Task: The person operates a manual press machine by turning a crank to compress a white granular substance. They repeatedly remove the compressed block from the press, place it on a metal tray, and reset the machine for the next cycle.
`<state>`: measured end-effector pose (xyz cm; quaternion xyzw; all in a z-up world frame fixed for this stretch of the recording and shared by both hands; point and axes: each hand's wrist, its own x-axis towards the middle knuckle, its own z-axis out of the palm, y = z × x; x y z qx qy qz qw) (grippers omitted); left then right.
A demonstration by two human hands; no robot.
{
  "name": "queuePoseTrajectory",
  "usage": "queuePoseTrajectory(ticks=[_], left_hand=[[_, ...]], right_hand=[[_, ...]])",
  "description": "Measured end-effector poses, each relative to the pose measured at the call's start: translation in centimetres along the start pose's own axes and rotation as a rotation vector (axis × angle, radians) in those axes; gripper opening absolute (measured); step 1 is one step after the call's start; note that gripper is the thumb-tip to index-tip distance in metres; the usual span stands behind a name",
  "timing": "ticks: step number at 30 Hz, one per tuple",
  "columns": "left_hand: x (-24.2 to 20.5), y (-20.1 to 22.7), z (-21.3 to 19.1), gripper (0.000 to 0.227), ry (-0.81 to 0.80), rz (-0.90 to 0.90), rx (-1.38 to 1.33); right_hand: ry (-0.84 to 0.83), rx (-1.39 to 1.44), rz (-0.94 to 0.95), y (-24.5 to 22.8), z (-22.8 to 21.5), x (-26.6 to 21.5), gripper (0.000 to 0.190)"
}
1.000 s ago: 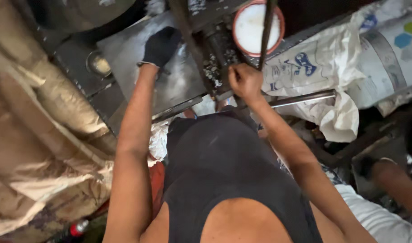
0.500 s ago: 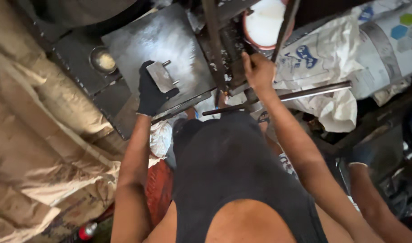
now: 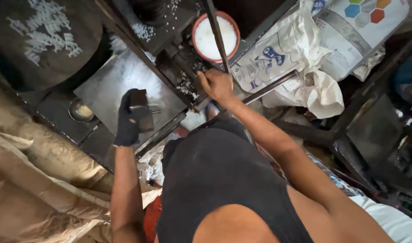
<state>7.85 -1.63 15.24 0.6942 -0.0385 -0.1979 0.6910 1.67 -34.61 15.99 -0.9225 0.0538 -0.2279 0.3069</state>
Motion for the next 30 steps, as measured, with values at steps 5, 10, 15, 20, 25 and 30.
queuePoseTrajectory(ticks=[5, 10, 15, 20, 25, 30], left_hand=[[1.0, 4.5, 5.0, 0.098, 0.000, 0.299, 1.351], [2.1, 2.9, 6.5, 0.092, -0.058, 0.282, 1.452], [3.3, 0.8, 6.0, 0.088, -0.069, 0.276, 1.491], [2.6, -0.9, 3.5, 0.087, -0.089, 0.564, 1.198], [-0.4, -1.8, -2.9, 0.103, -0.218, 0.281, 0.499], [-0.4, -4.3, -7.5, 0.079, -0.018, -0.302, -0.935]], right_hand=[[-0.001, 0.005, -0.012, 0.0, -0.3, 0.4, 0.042], [-0.030, 0.018, -0.013, 0.5, -0.4, -0.3, 0.041], [-0.026, -0.001, -0.005, 0.7, -0.1, -0.1, 0.038], [-0.032, 0.038, 0.022, 0.6, -1.0, -0.2, 0.029], [-0.051, 0.269, 0.070, -1.8, -1.5, -0.8, 0.022], [-0.358, 0.523, -0.012, -6.1, 2.3, -4.4, 0.019]])
